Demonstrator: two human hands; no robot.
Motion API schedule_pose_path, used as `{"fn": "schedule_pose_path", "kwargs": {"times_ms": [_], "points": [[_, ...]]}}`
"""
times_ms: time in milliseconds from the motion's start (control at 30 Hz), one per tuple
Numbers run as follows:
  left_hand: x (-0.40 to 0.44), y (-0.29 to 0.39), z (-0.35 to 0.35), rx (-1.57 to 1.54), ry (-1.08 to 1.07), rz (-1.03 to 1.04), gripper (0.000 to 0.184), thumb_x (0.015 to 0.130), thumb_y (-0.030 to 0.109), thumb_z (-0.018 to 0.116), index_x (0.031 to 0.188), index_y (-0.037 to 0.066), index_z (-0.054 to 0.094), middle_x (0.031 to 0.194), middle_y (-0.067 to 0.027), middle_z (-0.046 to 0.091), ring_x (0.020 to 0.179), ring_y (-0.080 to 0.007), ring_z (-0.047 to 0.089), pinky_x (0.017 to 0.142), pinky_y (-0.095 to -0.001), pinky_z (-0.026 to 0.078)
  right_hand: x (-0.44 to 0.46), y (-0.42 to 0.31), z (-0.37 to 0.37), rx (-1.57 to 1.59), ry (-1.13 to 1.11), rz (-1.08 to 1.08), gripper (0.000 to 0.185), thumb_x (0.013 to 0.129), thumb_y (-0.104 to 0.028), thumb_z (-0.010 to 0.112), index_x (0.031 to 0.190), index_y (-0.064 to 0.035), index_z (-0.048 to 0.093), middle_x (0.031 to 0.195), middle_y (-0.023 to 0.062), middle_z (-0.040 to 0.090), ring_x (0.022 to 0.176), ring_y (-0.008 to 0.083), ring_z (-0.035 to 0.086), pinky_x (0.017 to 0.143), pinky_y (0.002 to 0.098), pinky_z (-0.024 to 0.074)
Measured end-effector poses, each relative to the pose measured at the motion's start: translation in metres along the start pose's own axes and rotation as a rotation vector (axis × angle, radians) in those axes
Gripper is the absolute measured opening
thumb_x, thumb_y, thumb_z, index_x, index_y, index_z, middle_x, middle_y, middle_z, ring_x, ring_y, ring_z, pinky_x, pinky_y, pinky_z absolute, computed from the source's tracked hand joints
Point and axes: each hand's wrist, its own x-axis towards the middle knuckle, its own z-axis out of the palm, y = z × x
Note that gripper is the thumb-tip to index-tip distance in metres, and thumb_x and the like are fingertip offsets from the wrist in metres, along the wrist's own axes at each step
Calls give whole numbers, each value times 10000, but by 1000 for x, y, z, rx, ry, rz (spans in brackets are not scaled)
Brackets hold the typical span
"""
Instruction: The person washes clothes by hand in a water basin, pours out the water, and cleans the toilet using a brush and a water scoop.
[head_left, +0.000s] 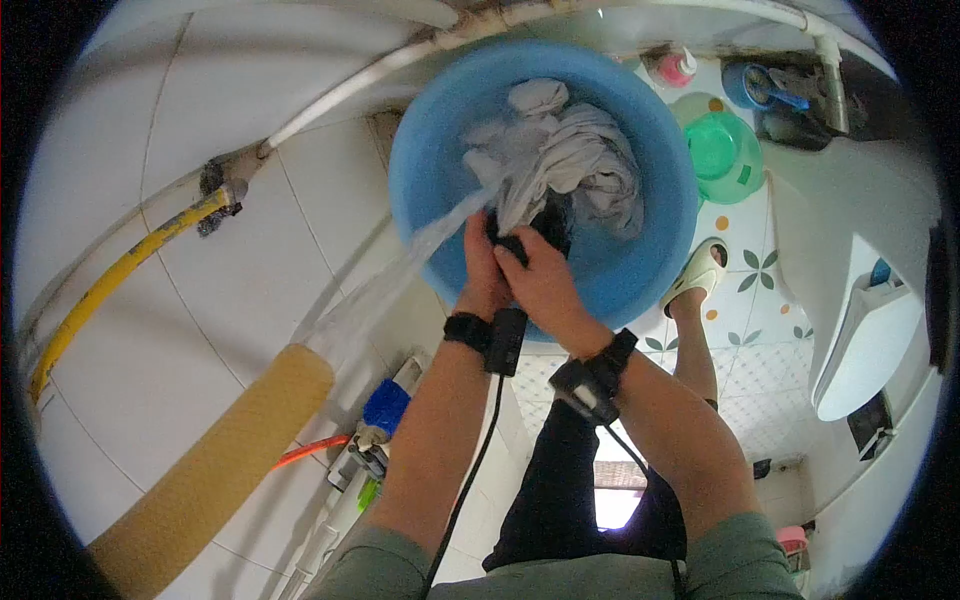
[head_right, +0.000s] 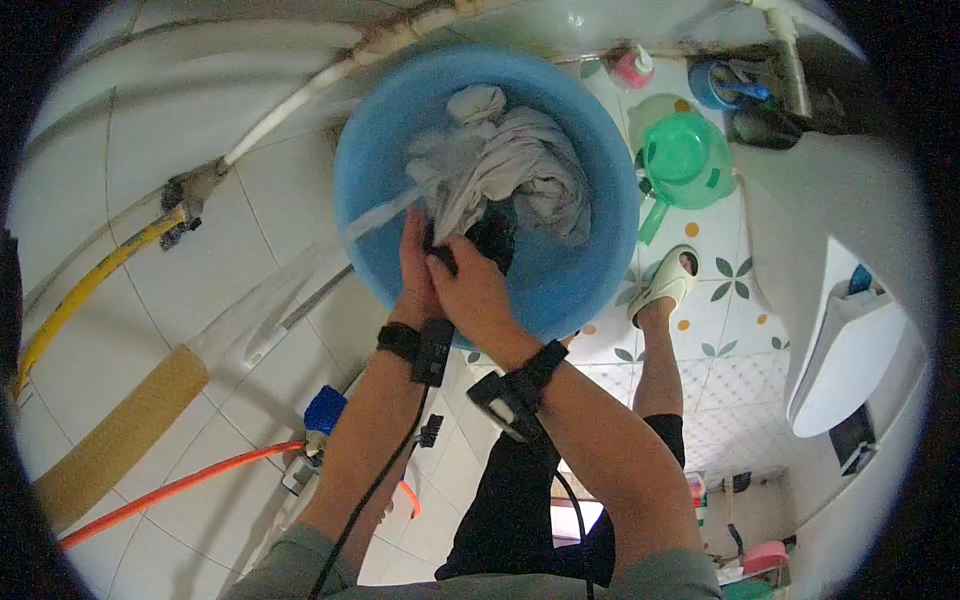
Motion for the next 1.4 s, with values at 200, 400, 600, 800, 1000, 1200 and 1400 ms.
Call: {"fn": "schedule_pose_path", "kwargs": {"times_ms": [200, 400, 600, 800, 1000, 1200, 1400], "points": [[-30, -23, 4, 116, 11, 81, 468, 1040, 380, 361, 1402, 88, 413, 1362, -85, 523, 1237, -239, 505, 1064, -390, 371, 69, 15, -16, -406, -17, -46, 481, 936, -200, 533, 1369, -55, 383, 1009, 295, 638, 897, 462, 630, 771, 537, 498], [-48, -29, 9, 191, 4, 36, 707, 997, 517, 391, 1547, 174, 108, 1544, -116, 287, 1397, -285, 323, 1124, -429, 289, 58, 26, -19, -376, 444, -203, 536, 907, -175, 566, 1378, -15, 367, 1056, 306, 628, 970, 461, 620, 847, 514, 487], [-29, -27, 5, 172, -34, 60, 710, 960, 602, 397, 1511, 180, 248, 1499, -107, 367, 1358, -288, 376, 1093, -432, 329, 13, 24, -7, -18, 157, 63, 408, 913, -208, 567, 1249, 2, 471, 1003, 302, 635, 956, 482, 611, 822, 526, 489], [-23, -32, -9, 14, -41, -84, 539, 1001, 465, 422, 1412, 116, 401, 1403, -86, 480, 1287, -278, 448, 1068, -442, 363, 25, 23, -11, -279, -41, 44, 310, 905, -184, 555, 1175, -33, 551, 1012, 231, 637, 952, 438, 598, 794, 516, 476], [-54, -34, -12, 277, 183, 122, 552, 993, 264, 492, 1477, 96, 288, 1535, -97, 282, 1348, -308, 377, 1112, -479, 300, 70, 31, -51, -727, 330, -314, 269, 865, -158, 556, 1120, -90, 606, 961, 184, 638, 920, 373, 625, 798, 495, 494], [-47, -41, -26, 206, 260, 9, 576, 997, 288, 491, 1504, 165, 248, 1550, -88, 249, 1371, -277, 336, 1093, -470, 311, 40, 44, -61, -998, -199, -511, 271, 848, -125, 580, 1110, -67, 614, 935, 195, 639, 922, 344, 627, 802, 495, 500], [-31, -47, -12, 118, 193, -196, 462, 1004, 423, 429, 1367, 137, 420, 1354, -98, 484, 1261, -274, 436, 1055, -506, 326, 59, 48, -36, -750, -140, -78, 248, 841, -141, 575, 1063, -30, 581, 951, 228, 663, 912, 401, 648, 799, 507, 510]]}}
